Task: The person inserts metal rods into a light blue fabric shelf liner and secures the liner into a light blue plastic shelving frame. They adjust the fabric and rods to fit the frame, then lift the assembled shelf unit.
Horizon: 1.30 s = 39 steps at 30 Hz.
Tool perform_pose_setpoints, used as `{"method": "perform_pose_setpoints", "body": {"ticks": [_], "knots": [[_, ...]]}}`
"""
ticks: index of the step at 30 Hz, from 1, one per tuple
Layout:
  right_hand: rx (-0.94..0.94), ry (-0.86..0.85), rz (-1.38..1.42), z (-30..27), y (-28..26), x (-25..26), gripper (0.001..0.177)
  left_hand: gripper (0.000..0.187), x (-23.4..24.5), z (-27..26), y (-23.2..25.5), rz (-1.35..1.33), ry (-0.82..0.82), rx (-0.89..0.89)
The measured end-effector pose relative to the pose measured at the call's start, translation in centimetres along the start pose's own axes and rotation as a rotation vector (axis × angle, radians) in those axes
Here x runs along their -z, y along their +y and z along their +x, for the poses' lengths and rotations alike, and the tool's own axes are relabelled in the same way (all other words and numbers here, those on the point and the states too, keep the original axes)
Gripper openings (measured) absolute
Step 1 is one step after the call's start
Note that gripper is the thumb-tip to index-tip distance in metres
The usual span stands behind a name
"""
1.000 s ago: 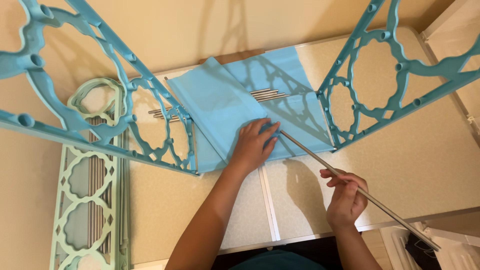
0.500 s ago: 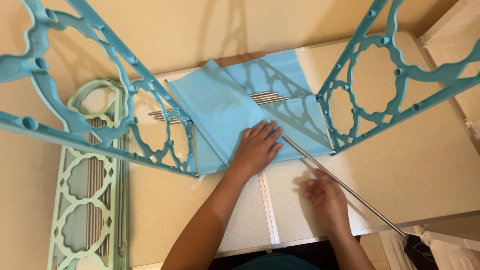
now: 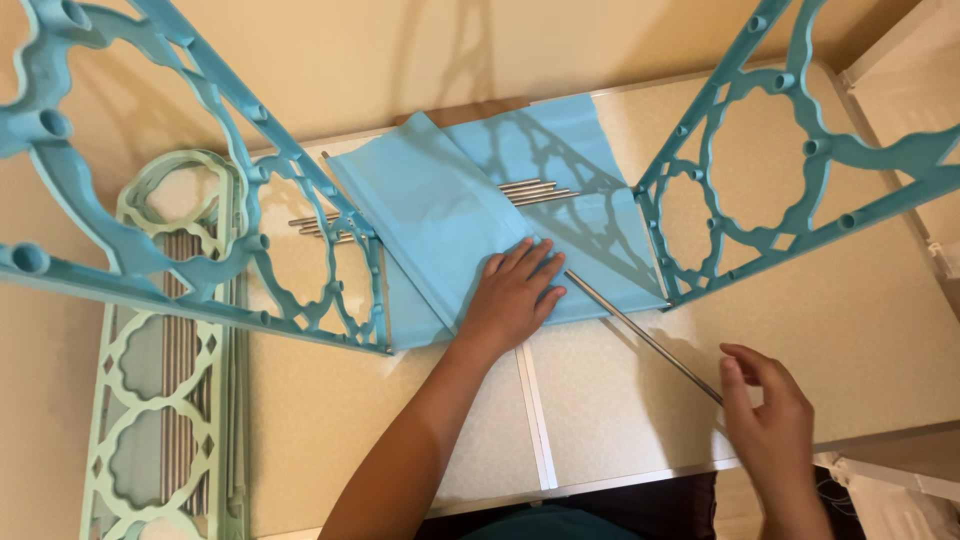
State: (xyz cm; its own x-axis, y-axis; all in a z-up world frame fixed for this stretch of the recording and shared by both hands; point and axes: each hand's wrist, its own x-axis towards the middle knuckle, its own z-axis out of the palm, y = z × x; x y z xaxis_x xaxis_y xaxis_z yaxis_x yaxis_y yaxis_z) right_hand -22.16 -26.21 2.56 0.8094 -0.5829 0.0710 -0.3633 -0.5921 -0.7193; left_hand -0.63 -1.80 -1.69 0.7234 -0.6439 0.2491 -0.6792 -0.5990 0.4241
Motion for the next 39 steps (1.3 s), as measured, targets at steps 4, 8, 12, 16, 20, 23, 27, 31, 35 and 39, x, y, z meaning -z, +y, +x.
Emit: {"method": "perform_pose_setpoints", "body": {"ticks": [4,8,12,16,20,23,27,31,35,39], "knots": [[-0.099,-0.198,0.103,0.7,1.3,1.7,0.035,0.046,0.1,-0.1,0.0,-0.008,0.011,-0.006],[-0.107,-0.200,0.102,1.0,2.7,3.3,0.038,0.046,0.0,0.0,-0.1,0.011,-0.001,-0.016],[-0.175,-0.231,0.066,1.1,3.9,4.6,0.040,0.045,-0.1,-0.1,0.0,-0.005,0.012,-0.009],[-0.210,-0.216,0.328,0.0,6.0,3.9,0.045,0.044,-0.1,0.0,-0.1,0.001,0.014,-0.012],[-0.051,-0.085,0.680,-1.4,8.8,1.6,0.045,0.045,-0.2,-0.1,-0.1,0.023,0.027,-0.007],[-0.027,0.056,0.889,-1.9,10.3,0.2,0.038,0.046,-0.2,0.0,-0.1,0.018,0.013,-0.007],[0.012,0.126,0.857,-2.2,10.8,-1.8,0.027,0.046,-0.2,-0.1,0.0,0.022,0.016,-0.018],[0.025,0.118,0.830,-2.1,9.8,-4.1,0.025,0.046,-0.1,-0.2,0.0,0.016,0.032,-0.025],[-0.018,0.140,0.898,-1.9,8.1,-6.0,0.027,0.045,-0.2,-0.2,0.0,0.032,0.043,-0.034],[0.045,0.122,0.741,-1.4,5.9,-7.8,0.028,0.043,-0.3,-0.3,0.0,0.033,0.056,-0.046]]}}
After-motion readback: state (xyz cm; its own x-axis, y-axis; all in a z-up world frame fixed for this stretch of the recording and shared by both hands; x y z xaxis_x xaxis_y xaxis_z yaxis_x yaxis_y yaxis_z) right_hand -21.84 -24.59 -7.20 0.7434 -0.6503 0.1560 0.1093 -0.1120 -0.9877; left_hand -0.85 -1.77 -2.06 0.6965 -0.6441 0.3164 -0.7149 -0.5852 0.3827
